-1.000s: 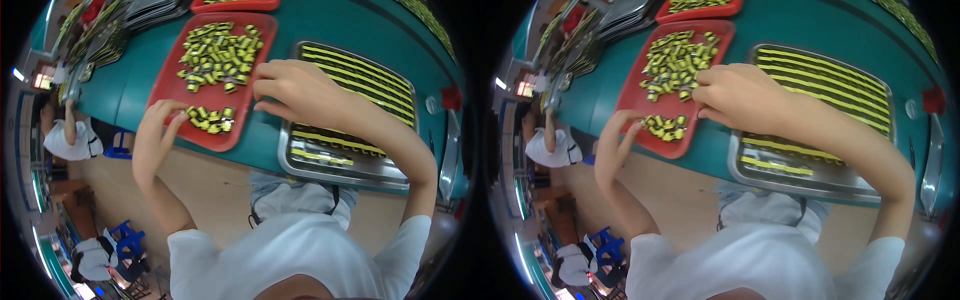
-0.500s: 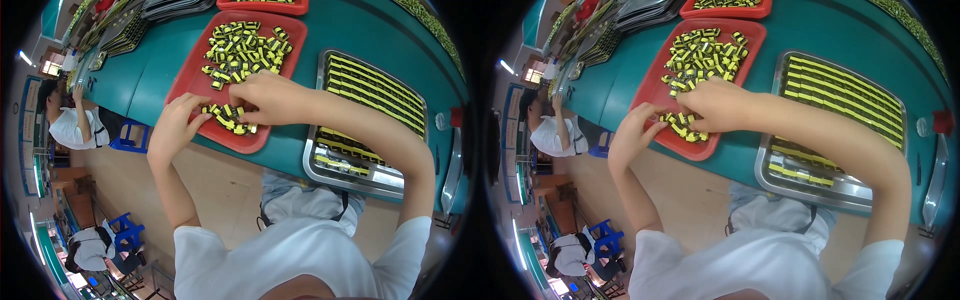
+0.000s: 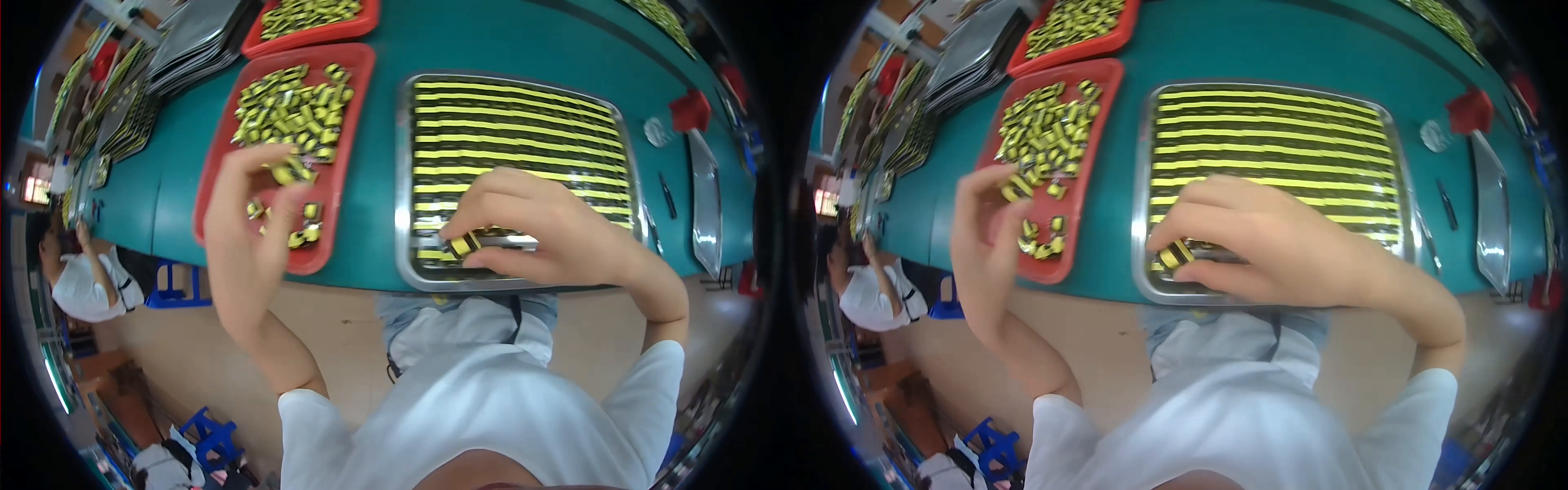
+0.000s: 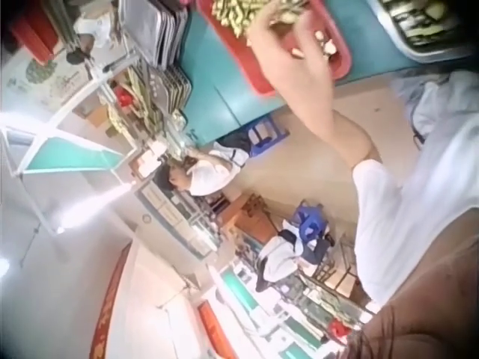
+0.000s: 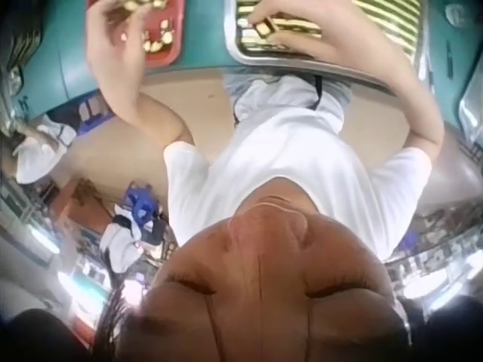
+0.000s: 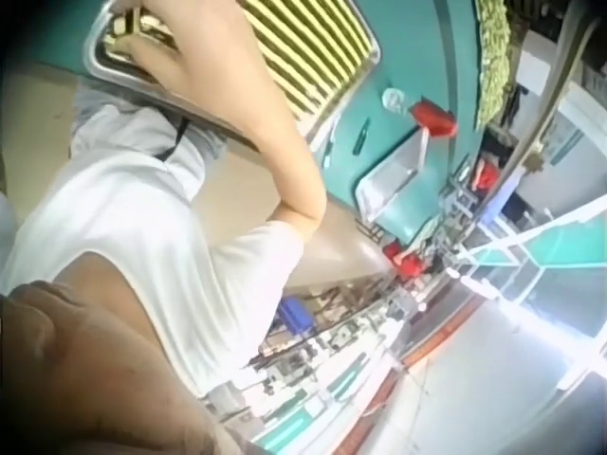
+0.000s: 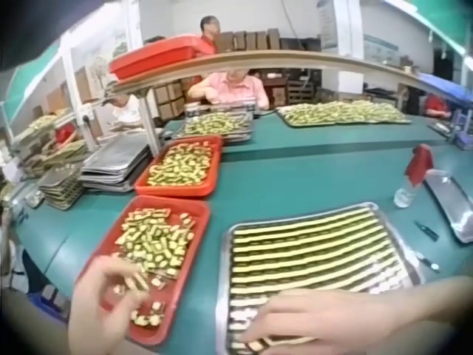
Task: The person sorts and arranges small yellow electronic components by hand, placing them into a metal grid plate from a tray.
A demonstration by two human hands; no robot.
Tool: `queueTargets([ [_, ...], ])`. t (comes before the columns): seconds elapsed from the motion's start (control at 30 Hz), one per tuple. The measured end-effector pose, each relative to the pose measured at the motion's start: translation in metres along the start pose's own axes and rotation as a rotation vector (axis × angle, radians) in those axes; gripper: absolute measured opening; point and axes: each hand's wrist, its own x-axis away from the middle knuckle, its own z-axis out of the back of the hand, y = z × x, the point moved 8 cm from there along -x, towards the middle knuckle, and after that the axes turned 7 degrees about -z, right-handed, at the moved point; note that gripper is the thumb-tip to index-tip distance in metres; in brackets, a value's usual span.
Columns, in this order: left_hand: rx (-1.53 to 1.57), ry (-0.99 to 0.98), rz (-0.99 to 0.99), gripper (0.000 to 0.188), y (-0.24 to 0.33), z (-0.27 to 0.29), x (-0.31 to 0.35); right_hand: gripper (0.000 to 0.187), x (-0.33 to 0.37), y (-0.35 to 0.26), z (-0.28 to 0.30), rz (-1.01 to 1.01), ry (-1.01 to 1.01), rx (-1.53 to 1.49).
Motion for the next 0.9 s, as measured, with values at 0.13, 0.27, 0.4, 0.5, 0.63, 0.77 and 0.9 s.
queueTargets([
  [0.13, 0.154, -0.372, -0.170, 0.042, 0.070, -0.093, 0.005, 0.031, 0.066, 0.019, 0.020, -0.276, 0.087, 0.047],
  [0.27, 0.146, -0.539, -0.324, 0.035, 0.103, -0.150, 0.023, 0.035, 0.119, 0.028, 0.032, -0.360, 0.220, 0.143],
  [0.4, -0.101, -0.658, -0.509, 0.037, 0.116, -0.191, 0.043, 0.035, 0.148, 0.045, 0.024, -0.467, 0.238, 0.161],
  [0.5, -0.188, -0.551, -0.647, 0.043, 0.128, -0.207, 0.051, 0.036, 0.153, 0.045, 0.019, -0.448, 0.254, 0.306],
  [0.63, -0.327, -0.463, -0.722, 0.049, 0.130, -0.217, 0.055, 0.039, 0.154, 0.048, 0.015, -0.363, 0.315, 0.429],
  [0.77, -0.374, -0.536, -0.721, 0.043, 0.128, -0.221, 0.059, 0.036, 0.151, 0.051, 0.011, -0.350, 0.290, 0.447],
  [0.9, -0.295, -0.573, -0.616, 0.041, 0.127, -0.212, 0.051, 0.032, 0.144, 0.052, 0.009, -0.299, 0.285, 0.431],
])
